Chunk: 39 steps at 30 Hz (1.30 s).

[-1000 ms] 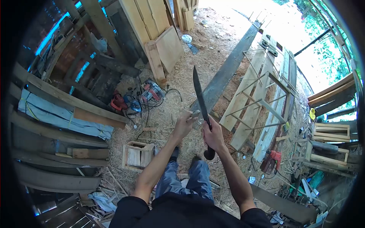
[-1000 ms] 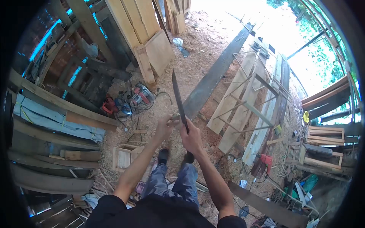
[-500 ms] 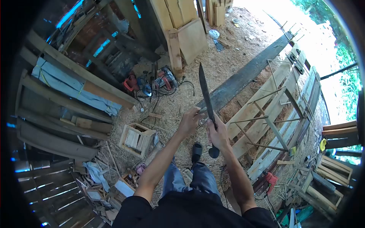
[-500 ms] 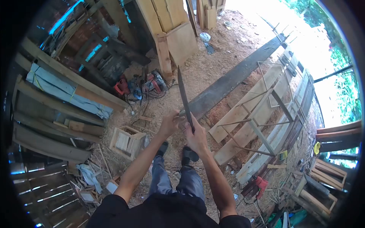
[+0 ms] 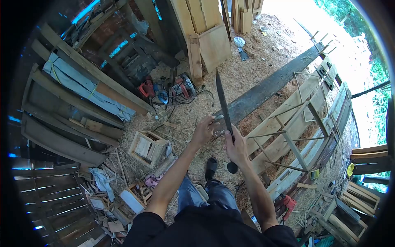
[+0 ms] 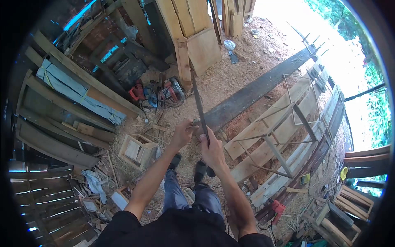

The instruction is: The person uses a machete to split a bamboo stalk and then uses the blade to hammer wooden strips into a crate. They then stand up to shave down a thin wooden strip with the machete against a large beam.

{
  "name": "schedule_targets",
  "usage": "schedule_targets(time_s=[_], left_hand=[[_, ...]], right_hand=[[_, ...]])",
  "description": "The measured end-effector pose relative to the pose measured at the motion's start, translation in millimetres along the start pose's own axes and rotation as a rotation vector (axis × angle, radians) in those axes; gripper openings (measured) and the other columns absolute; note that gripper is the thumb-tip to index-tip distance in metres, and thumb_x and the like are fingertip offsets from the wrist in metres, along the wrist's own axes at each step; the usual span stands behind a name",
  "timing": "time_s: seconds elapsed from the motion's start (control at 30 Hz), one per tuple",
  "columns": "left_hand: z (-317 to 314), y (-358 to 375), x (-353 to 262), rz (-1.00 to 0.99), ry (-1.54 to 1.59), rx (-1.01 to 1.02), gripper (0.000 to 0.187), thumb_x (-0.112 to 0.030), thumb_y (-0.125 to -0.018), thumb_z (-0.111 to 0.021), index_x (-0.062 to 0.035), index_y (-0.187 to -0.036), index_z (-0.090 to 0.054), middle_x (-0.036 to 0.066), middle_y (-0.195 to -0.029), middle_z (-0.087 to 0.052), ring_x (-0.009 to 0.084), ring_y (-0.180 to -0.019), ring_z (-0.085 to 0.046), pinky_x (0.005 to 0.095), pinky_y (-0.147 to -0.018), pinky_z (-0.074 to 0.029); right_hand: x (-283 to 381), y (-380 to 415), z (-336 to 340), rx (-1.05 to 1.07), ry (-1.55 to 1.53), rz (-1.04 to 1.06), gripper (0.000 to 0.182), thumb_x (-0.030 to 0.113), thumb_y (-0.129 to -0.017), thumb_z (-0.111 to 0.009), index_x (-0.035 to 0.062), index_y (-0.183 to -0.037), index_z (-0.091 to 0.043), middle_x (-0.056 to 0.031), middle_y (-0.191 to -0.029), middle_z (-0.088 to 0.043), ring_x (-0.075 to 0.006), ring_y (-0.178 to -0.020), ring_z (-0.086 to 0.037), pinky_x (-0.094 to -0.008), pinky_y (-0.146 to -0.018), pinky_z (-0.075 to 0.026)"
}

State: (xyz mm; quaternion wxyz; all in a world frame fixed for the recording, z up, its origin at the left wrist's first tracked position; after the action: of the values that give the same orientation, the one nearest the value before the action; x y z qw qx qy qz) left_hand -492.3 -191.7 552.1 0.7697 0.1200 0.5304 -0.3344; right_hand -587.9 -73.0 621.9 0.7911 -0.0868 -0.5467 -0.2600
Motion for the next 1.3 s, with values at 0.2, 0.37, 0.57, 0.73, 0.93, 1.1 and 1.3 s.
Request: schedule_targets(time_s=[0.2, 0.37, 0.57, 0.73, 0.93, 1.1, 1.3], left_hand=[[4, -2, -11, -0.012, 0.062, -0.074, 0.017, -0.007, -0.085, -0.071, 0.0006, -0.092, -0.057, 0.017, -0.082, -0.057, 0.0339, -0.077, -0.062, 0.0385, -0.066, -0.048], [3, -5, -5, 0.018, 0.037, -0.056, 0.018, -0.007, -0.084, -0.071, 0.0007, -0.092, -0.057, 0.017, -0.081, -0.057, 0.0336, -0.077, -0.062, 0.0387, -0.066, -0.048], [14, -9, -23, -0.006, 0.049, -0.106, 0.017, -0.007, -0.086, -0.071, 0.0008, -0.091, -0.057, 0.016, -0.079, -0.056, 0.0323, -0.074, -0.063, 0.0381, -0.065, -0.048], [6, -4, -10, -0.028, -0.033, -0.081, 0.015, -0.004, -0.086, -0.067, 0.0033, -0.096, -0.058, 0.019, -0.083, -0.058, 0.0364, -0.075, -0.062, 0.0399, -0.067, -0.051], [13, -17, -45, -0.101, -0.006, -0.142, 0.019, -0.003, -0.084, -0.069, 0.0023, -0.099, -0.059, 0.02, -0.087, -0.061, 0.0372, -0.079, -0.064, 0.0386, -0.07, -0.051], [-16, -25, -9, -0.123, 0.003, -0.129, 0.024, -0.002, -0.082, -0.071, 0.0006, -0.102, -0.058, 0.018, -0.091, -0.063, 0.0347, -0.081, -0.066, 0.0375, -0.07, -0.052], [-11, -34, -44, -0.074, 0.05, -0.116, 0.028, -0.004, -0.083, -0.072, -0.0014, -0.107, -0.059, 0.017, -0.095, -0.065, 0.0325, -0.085, -0.067, 0.0365, -0.074, -0.053]], right_hand=[[14, 1, 5, -0.032, 0.129, 0.102, 0.038, 0.018, -0.099, -0.05, 0.0083, -0.136, -0.049, -0.019, -0.075, -0.066, -0.0315, -0.063, -0.066, -0.0408, -0.06, -0.049], [5, -7, -4, 0.056, 0.174, 0.007, 0.037, 0.017, -0.099, -0.048, 0.0066, -0.134, -0.047, -0.0216, -0.075, -0.065, -0.0373, -0.067, -0.066, -0.0443, -0.061, -0.049], [27, -5, -1, -0.005, 0.149, 0.088, 0.023, 0.018, -0.102, -0.043, 0.0012, -0.118, -0.04, -0.0263, -0.073, -0.061, -0.0463, -0.069, -0.062, -0.0504, -0.06, -0.045], [11, 0, -12, -0.007, 0.256, 0.169, 0.019, 0.017, -0.102, -0.042, 0.0017, -0.113, -0.04, -0.0265, -0.07, -0.058, -0.0482, -0.068, -0.06, -0.0539, -0.059, -0.042], [36, -6, 14, -0.021, 0.164, 0.13, 0.016, 0.017, -0.102, -0.041, 0.0025, -0.108, -0.043, -0.026, -0.075, -0.059, -0.0483, -0.068, -0.058, -0.0538, -0.057, -0.041], [-5, -23, 8, -0.066, 0.316, 0.125, 0.016, 0.018, -0.102, -0.042, 0.0027, -0.106, -0.044, -0.0261, -0.074, -0.059, -0.0483, -0.069, -0.058, -0.0543, -0.057, -0.041], [18, -13, 31, -0.103, 0.21, 0.15, 0.018, 0.021, -0.102, -0.043, 0.0035, -0.105, -0.042, -0.0277, -0.069, -0.058, -0.0512, -0.067, -0.057, -0.0568, -0.057, -0.041]])
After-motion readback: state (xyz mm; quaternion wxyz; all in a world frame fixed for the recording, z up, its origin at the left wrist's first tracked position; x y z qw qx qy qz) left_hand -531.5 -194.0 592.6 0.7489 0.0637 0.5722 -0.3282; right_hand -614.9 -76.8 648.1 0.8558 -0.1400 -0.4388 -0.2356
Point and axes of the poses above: each hand's wrist, its own y-axis away from the middle knuckle, its own z-axis out of the back of the hand, x = y × z, the point moved 8 cm from there along -y, towards the middle knuckle
